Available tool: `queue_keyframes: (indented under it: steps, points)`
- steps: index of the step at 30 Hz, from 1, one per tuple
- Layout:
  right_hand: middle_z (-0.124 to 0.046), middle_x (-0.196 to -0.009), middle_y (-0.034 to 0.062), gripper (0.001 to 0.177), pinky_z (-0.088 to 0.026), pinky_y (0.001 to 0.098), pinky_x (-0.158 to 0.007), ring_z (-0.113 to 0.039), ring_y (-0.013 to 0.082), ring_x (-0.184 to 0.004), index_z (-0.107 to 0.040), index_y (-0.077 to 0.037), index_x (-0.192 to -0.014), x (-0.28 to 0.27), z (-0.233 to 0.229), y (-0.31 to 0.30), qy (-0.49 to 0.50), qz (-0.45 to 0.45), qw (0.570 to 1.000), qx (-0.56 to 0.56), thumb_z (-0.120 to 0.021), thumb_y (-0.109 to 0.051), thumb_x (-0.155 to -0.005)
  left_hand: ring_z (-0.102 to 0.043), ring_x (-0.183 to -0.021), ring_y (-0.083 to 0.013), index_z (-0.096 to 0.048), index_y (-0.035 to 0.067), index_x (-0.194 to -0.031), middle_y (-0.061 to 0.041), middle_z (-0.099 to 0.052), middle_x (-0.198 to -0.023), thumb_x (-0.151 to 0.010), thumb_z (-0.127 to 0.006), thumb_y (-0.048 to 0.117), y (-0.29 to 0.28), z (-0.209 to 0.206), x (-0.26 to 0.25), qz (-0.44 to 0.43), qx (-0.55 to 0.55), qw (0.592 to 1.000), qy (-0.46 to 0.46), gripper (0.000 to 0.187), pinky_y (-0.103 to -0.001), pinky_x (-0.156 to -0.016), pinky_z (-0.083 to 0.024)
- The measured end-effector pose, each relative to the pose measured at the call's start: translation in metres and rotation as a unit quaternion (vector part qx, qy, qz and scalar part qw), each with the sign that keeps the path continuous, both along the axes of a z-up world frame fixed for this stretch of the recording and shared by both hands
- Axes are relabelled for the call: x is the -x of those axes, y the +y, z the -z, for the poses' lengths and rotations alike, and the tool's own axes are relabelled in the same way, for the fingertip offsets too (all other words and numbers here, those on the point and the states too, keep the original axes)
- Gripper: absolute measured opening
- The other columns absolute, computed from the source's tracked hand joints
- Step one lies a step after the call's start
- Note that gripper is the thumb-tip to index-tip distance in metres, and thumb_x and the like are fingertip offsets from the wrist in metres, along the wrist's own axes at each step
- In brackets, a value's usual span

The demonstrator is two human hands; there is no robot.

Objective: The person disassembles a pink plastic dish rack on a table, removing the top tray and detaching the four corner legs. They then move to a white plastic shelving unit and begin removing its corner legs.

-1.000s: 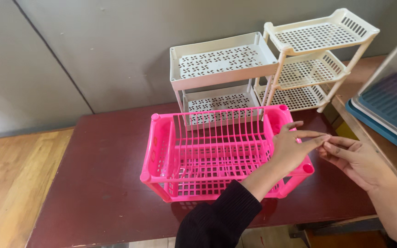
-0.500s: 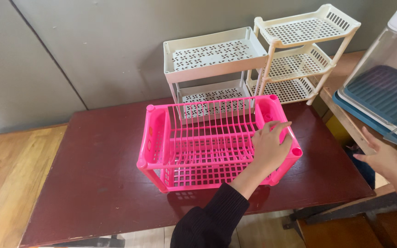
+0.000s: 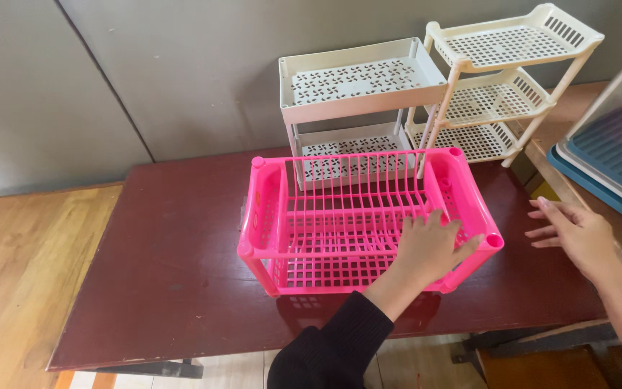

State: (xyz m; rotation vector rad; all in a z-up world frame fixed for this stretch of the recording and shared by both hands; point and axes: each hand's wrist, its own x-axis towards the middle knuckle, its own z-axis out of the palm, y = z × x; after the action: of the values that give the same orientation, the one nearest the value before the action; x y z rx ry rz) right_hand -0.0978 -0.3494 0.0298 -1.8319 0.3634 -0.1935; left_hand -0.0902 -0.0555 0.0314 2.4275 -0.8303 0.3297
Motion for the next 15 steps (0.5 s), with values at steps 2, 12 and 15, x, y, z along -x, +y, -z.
queue_keyframes:
  steps: [2, 12, 15]
  points:
    - [-0.07, -0.122, 0.0184, 0.051, -0.06, 0.0392, -0.077, -0.071, 0.0271, -0.095, -0.064, 0.002, -0.137, -0.011, -0.01, 0.023, -0.012, -0.034, 0.999, -0.006, -0.056, -0.037, -0.106, -0.06, -0.127, -0.0517, -0.075, 0.02, -0.114, -0.029, -0.06, -0.14, -0.101, -0.045, 0.063, 0.001, 0.0, 0.005, -0.017, -0.056, 0.994, -0.094, 0.054, -0.064, -0.112, -0.04]
    - [-0.077, -0.114, 0.0203, 0.064, -0.056, 0.0409, -0.09, -0.074, 0.0304, -0.101, -0.065, -0.008, -0.14, -0.096, 0.025, 0.072, 0.029, -0.068, 0.938, 0.339, -0.075, -0.041, -0.086, -0.072, -0.104, -0.0438, -0.068, 0.017, -0.134, -0.023, -0.063, -0.143, -0.105, -0.037, 0.063, 0.02, -0.003, -0.025, 0.158, -0.047, 0.986, -0.01, 0.063, -0.056, -0.099, -0.053]
    - [-0.077, -0.116, 0.0192, 0.063, -0.057, 0.0402, -0.089, -0.074, 0.03, -0.102, -0.066, -0.009, -0.141, -0.109, 0.044, 0.053, 0.02, -0.066, 0.929, 0.364, -0.074, -0.039, -0.086, -0.067, -0.119, -0.0413, -0.06, 0.019, -0.146, -0.025, -0.059, -0.149, -0.1, -0.04, 0.061, 0.04, -0.006, -0.04, 0.179, 0.008, 0.978, -0.104, 0.065, -0.058, -0.111, -0.049]
